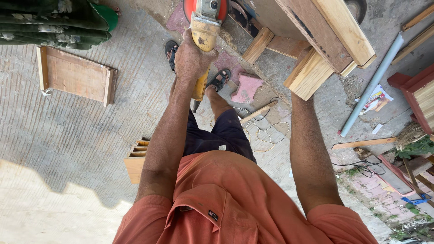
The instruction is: The person uses an angle grinder to sand and smooth the edges and surfaces of small wooden stool frames on an outdoor concrete floor. They reposition and flip the frames between passes, and another person hands over additional frames as the grinding continues.
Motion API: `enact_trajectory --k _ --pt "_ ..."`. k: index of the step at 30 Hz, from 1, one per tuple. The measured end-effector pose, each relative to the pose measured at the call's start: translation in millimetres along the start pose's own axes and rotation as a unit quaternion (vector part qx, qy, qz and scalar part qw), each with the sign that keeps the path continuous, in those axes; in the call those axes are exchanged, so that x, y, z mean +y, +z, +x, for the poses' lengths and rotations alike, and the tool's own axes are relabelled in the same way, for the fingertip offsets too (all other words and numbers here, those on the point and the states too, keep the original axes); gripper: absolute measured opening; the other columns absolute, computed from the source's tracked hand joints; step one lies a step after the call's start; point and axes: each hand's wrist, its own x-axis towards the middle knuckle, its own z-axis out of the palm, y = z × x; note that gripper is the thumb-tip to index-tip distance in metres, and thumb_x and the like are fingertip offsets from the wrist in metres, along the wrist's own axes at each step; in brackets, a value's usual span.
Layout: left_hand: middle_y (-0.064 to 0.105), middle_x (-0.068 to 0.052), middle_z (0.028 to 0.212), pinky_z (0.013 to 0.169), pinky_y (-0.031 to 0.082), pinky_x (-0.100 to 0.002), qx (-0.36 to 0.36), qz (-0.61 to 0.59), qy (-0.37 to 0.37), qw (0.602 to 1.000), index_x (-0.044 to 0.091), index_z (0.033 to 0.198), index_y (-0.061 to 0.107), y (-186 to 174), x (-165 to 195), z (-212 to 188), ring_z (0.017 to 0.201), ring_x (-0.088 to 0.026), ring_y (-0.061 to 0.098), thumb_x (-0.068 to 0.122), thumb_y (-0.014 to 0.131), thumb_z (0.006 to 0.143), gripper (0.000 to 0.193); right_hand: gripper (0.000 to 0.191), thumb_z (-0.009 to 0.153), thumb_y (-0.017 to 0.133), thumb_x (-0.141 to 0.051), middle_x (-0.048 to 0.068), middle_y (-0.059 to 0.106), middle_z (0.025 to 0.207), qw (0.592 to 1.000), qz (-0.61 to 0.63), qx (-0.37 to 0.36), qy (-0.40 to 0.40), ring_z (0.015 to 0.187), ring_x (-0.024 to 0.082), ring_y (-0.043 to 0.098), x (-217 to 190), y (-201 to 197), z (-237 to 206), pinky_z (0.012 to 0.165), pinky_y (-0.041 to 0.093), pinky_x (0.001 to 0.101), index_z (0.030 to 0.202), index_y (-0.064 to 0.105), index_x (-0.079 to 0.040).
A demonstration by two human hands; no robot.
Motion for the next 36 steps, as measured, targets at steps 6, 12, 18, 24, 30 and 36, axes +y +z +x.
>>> enact_trajectory --k 6,12,18,24,30,36 --pt "0.075 -0.017 0.108 0.094 0.056 -0.045 -0.004 -0.005 -0.006 1.0 0.001 0.142 0.042 3.0 0.5 -2.2 0.104 -0.032 0.073 0.04 0.089 0.067 0.097 0.054 0.115 0.05 -0.041 0.014 0.048 0.15 1.0 -0.003 -0.003 -0.001 0.138 0.023 0.055 0.0 -0.6 2.3 0.116 0.053 0.0458 0.156 0.031 -0.011" --pt "0.075 -0.018 0.108 0.095 0.055 -0.046 -0.007 -0.003 -0.003 1.0 0.002 0.142 0.043 4.2 2.2 -2.2 0.104 -0.032 0.073 0.04 0.089 0.067 0.095 0.054 0.115 0.051 -0.04 0.014 0.048 0.15 1.0 -0.005 -0.002 -0.004 0.138 0.024 0.055 -1.3 -3.3 4.1 0.116 0.053 0.0457 0.156 0.031 -0.011" --pt "0.075 -0.017 0.106 0.092 0.057 -0.045 -0.003 -0.015 -0.002 1.0 0.002 0.138 0.046 -1.2 3.4 -2.7 0.101 -0.033 0.074 0.039 0.089 0.066 0.092 0.054 0.115 0.052 -0.039 0.014 0.048 0.149 1.0 -0.008 -0.002 -0.004 0.138 0.024 0.055 -0.6 -5.8 4.7 0.116 0.053 0.0457 0.156 0.031 -0.011" --pt "0.075 -0.017 0.106 0.091 0.057 -0.046 -0.002 -0.008 -0.001 1.0 0.002 0.136 0.048 -2.3 3.0 0.1 0.102 -0.034 0.074 0.04 0.088 0.066 0.089 0.054 0.115 0.053 -0.038 0.014 0.048 0.149 1.0 -0.011 -0.002 -0.006 0.138 0.024 0.055 1.4 -6.7 3.2 0.116 0.053 0.0457 0.156 0.031 -0.01" --pt "0.075 -0.018 0.108 0.093 0.056 -0.046 -0.011 -0.008 -0.006 1.0 0.002 0.14 0.044 1.2 4.4 -1.9 0.103 -0.034 0.073 0.039 0.088 0.066 0.094 0.054 0.115 0.054 -0.037 0.014 0.048 0.149 1.0 -0.014 -0.004 -0.005 0.138 0.025 0.055 3.0 -7.7 4.8 0.116 0.053 0.0456 0.156 0.032 -0.01" --pt "0.074 -0.018 0.109 0.093 0.055 -0.045 -0.01 -0.004 -0.013 1.0 0.002 0.142 0.043 -2.0 8.6 -1.6 0.104 -0.033 0.073 0.038 0.089 0.064 0.097 0.053 0.115 0.055 -0.036 0.015 0.048 0.149 1.0 -0.017 -0.008 -0.008 0.138 0.025 0.055 2.4 -7.4 5.3 0.116 0.053 0.0456 0.156 0.032 -0.01"
